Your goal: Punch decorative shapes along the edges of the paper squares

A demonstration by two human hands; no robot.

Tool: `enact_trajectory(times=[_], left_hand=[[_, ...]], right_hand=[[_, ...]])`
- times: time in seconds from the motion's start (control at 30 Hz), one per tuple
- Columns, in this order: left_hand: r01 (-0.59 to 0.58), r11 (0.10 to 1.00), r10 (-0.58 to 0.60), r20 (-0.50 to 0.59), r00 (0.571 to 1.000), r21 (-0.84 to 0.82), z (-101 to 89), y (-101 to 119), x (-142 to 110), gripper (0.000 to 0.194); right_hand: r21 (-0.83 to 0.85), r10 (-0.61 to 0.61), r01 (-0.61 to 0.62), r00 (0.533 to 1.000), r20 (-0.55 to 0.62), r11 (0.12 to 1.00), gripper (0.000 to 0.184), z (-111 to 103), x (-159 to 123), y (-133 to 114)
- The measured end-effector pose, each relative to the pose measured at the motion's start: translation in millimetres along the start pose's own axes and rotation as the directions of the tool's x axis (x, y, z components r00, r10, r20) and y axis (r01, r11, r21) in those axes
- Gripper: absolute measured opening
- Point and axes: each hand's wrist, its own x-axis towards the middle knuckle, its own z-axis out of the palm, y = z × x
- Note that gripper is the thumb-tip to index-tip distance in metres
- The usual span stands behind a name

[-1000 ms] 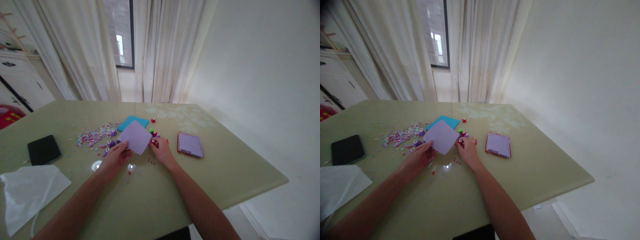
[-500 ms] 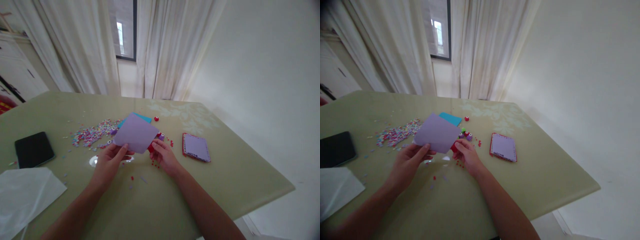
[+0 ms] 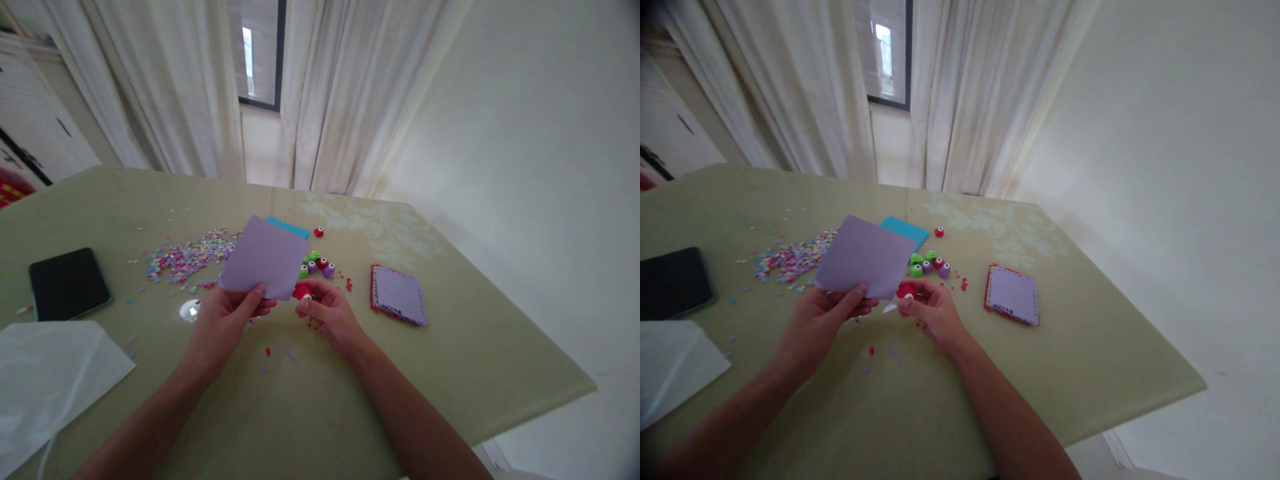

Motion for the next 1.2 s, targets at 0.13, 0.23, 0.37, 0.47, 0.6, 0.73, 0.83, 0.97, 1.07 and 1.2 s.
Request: enact_trajectory(times=[0.13, 0.23, 0.37, 0.47, 0.6, 0.73, 0.83, 0.97, 1.07, 1.2], left_hand=[[0.025, 0.999, -0.027, 0.047, 0.999, 0.047, 1.0, 1.8, -3.1, 0.044], [0.018, 0.997, -0.021, 0.048, 0.999, 0.070, -1.0, 2.2, -3.6, 0.043], [-0.001, 0.996, -0.003, 0.049, 0.999, 0.085, -3.4, -1.5, -0.7, 0.041], [-0.007, 0.994, 0.000, 0.062, 0.998, 0.111, -4.6, -6.0, 1.9, 0.038], [-0.033, 0.992, 0.027, 0.049, 0.998, 0.121, -5.6, -7.6, 3.3, 0.037], [-0.032, 0.992, 0.027, 0.041, 0.999, 0.123, -5.0, -5.0, 2.7, 0.040], [-0.038, 0.989, 0.029, 0.059, 0.998, 0.146, -3.9, -3.3, 1.8, 0.041], [-0.043, 0.992, 0.038, 0.048, 0.998, 0.118, -3.4, -3.0, 0.9, 0.041], [-0.044, 0.993, 0.039, 0.050, 0.998, 0.106, -4.1, -5.2, 1.5, 0.042], [-0.043, 0.992, 0.035, 0.066, 0.997, 0.120, -4.5, -8.7, 3.1, 0.042]], right_hand=[[0.000, 0.000, 0.000, 1.000, 0.008, 1.000, 0.046, 3.4, -1.4, -0.7], [-0.006, -0.005, 0.005, 1.000, -0.008, 1.000, 0.048, 5.4, -2.4, -1.9], [-0.010, -0.010, 0.010, 1.000, -0.025, 1.000, 0.049, 5.7, -2.3, -1.9], [-0.010, 0.002, -0.002, 1.000, -0.001, 1.000, 0.049, 5.5, -2.3, -0.5], [-0.008, -0.012, 0.012, 1.000, -0.004, 1.000, 0.048, 5.0, -2.6, -1.3], [-0.043, -0.027, 0.025, 0.999, -0.031, 0.999, 0.045, 4.8, -3.0, -3.4], [-0.045, -0.013, 0.011, 1.000, -0.027, 0.999, 0.046, 5.7, -3.6, -2.2], [-0.053, -0.011, 0.009, 1.000, -0.026, 0.999, 0.046, 6.1, -3.2, -0.3], [-0.047, -0.027, 0.024, 0.998, -0.050, 0.999, 0.044, 5.3, -2.0, -0.4], [-0.028, -0.025, 0.024, 0.999, -0.044, 0.999, 0.045, 5.5, -2.0, -0.7]])
